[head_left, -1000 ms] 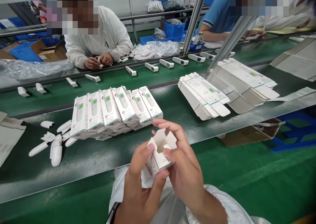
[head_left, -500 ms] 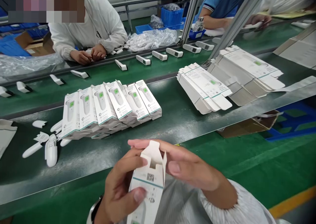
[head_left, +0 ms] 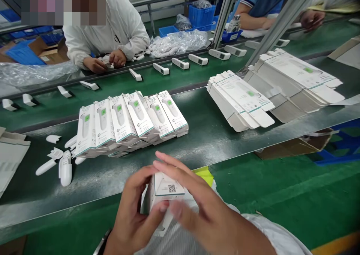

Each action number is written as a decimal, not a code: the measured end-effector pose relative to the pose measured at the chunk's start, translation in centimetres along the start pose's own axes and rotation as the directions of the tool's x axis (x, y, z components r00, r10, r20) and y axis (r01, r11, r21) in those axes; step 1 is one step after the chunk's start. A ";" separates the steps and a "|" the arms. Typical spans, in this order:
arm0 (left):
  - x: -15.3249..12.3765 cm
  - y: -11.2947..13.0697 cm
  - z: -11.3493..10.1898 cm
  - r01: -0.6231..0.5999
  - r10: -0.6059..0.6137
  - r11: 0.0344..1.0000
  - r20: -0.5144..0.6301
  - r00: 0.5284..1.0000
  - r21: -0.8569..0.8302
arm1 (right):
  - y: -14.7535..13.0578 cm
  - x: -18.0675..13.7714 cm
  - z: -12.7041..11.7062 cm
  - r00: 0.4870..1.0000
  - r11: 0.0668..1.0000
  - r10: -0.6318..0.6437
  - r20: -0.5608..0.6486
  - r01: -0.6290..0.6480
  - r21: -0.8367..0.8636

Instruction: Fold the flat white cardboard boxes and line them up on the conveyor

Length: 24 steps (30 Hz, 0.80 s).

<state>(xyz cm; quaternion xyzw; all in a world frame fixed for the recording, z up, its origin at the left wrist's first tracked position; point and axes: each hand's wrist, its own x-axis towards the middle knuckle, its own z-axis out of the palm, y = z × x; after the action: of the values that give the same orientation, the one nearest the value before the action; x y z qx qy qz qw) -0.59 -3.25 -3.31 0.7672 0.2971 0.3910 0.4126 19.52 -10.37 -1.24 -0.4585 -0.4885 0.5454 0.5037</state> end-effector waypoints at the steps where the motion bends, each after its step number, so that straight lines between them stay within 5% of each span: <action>1: -0.1 0.1 0.2 0.013 -0.013 1.000 -0.067 0.998 -0.003 | 0.3 -0.2 0.0 1.000 0.994 -0.010 0.012 0.011 -0.108; 4: -0.5 0.4 0.6 0.077 -0.074 0.997 -0.103 0.992 0.022 | 1.6 -0.3 0.0 0.977 0.952 -0.206 -0.059 0.186 -0.242; 8: -1.6 0.5 -0.1 0.074 -0.100 0.959 0.084 0.991 0.272 | 2.7 0.0 0.7 0.929 0.932 -0.314 -0.195 0.262 -0.251; 11: -2.5 0.1 -0.8 -0.013 -0.034 0.906 0.102 0.994 0.424 | 2.7 -0.4 1.5 0.979 0.974 -0.183 -0.091 0.168 -0.154; 15: -3.4 -0.8 -1.8 -0.104 0.055 0.832 0.104 0.993 0.546 | 2.7 0.0 1.8 0.999 0.978 0.044 0.007 -0.044 0.203; 19: -4.1 -2.1 -2.8 -0.264 0.187 0.762 0.190 0.964 0.591 | 3.3 1.5 1.1 0.937 0.801 0.268 0.223 -0.345 0.490; 24: -4.7 -3.1 -3.1 -0.301 0.179 0.728 0.254 0.951 0.616 | 4.7 2.7 0.8 0.848 0.711 0.453 0.275 -0.529 0.463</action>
<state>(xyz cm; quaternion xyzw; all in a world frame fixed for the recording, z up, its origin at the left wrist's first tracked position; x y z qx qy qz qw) -6.02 -4.15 -6.53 0.9255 0.2738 0.2447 0.0927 18.04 -7.84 -5.82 -0.3777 -0.2161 0.8020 0.4092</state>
